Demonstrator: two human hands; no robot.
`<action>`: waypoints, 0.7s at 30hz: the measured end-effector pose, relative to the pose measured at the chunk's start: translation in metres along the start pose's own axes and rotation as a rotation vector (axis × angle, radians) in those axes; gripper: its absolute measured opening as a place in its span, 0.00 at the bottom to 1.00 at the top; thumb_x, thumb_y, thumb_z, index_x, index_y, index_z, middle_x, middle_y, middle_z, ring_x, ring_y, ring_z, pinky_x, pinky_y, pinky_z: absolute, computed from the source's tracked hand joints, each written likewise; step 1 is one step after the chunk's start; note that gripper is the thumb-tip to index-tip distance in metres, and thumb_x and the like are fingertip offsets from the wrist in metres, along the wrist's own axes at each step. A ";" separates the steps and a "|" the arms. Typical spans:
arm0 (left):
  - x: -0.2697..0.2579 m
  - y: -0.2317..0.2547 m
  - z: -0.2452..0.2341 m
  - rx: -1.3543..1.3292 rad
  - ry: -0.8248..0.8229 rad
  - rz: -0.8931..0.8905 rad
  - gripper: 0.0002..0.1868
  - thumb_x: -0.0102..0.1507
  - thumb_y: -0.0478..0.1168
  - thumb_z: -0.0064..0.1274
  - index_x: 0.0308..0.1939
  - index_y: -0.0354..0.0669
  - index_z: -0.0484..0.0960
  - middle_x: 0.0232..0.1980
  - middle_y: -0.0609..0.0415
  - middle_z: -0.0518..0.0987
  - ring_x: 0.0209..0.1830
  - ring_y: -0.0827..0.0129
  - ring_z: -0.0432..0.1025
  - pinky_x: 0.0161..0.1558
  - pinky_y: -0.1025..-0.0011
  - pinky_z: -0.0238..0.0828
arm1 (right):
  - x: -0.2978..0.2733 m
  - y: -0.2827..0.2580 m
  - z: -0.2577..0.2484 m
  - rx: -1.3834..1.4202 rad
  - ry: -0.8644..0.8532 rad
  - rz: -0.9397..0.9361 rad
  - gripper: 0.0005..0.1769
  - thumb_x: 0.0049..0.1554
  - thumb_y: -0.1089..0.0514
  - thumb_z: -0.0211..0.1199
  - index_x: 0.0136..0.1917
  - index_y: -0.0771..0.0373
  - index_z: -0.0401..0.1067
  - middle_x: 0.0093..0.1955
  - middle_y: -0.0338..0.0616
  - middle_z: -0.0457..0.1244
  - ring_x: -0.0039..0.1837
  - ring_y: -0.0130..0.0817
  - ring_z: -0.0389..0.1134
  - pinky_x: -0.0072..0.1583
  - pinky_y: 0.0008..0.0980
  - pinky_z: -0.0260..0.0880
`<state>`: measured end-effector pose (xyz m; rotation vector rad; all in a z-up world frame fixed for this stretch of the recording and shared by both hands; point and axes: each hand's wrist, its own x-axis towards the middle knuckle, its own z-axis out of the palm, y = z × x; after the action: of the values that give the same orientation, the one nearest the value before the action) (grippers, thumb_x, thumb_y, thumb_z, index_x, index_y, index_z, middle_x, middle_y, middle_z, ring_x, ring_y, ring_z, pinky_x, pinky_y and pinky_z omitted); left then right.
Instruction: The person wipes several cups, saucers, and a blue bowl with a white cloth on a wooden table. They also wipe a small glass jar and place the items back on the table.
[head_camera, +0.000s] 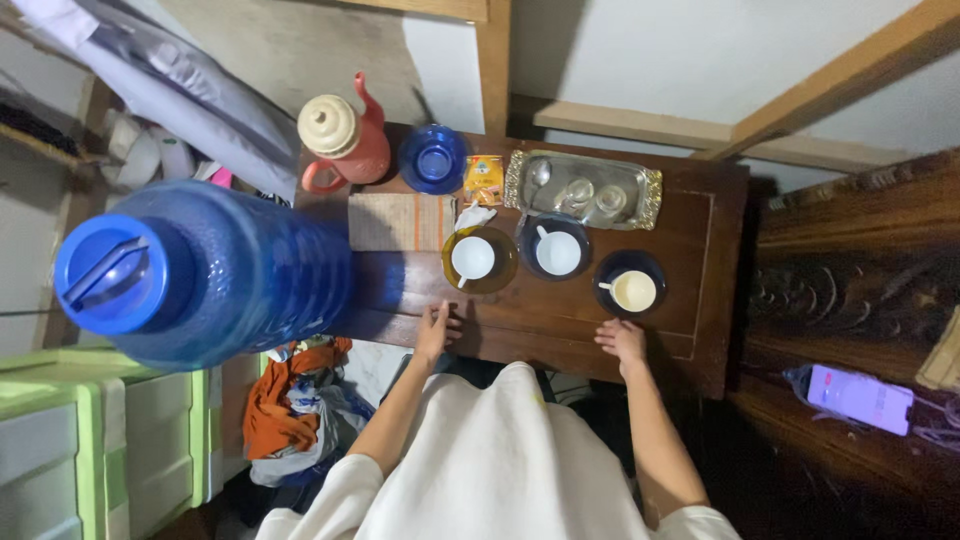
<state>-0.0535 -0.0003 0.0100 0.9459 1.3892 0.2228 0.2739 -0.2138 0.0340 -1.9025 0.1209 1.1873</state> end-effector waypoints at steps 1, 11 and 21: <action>-0.003 0.001 -0.006 0.029 -0.013 0.113 0.23 0.71 0.57 0.47 0.60 0.46 0.69 0.42 0.48 0.82 0.32 0.66 0.77 0.34 0.67 0.70 | -0.001 0.001 0.003 -0.055 -0.031 0.018 0.19 0.67 0.51 0.48 0.54 0.67 0.74 0.48 0.52 0.72 0.45 0.38 0.74 0.46 0.34 0.72; -0.045 0.062 -0.061 0.675 0.195 0.721 0.32 0.68 0.54 0.50 0.71 0.41 0.68 0.72 0.39 0.68 0.66 0.47 0.68 0.65 0.54 0.59 | -0.031 0.005 0.093 -0.205 -0.298 -0.320 0.20 0.66 0.48 0.53 0.54 0.66 0.75 0.43 0.44 0.71 0.41 0.30 0.71 0.43 0.28 0.66; -0.001 0.148 -0.071 0.754 0.247 0.921 0.37 0.68 0.50 0.52 0.77 0.40 0.61 0.79 0.37 0.59 0.72 0.44 0.60 0.71 0.52 0.51 | -0.002 -0.122 0.207 -0.369 -0.327 -0.720 0.23 0.63 0.54 0.59 0.69 0.64 0.66 0.54 0.46 0.70 0.51 0.33 0.74 0.55 0.31 0.71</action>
<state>-0.0602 0.1227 0.1180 2.2297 1.1654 0.5304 0.1900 0.0076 0.0749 -1.7735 -0.9389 1.0241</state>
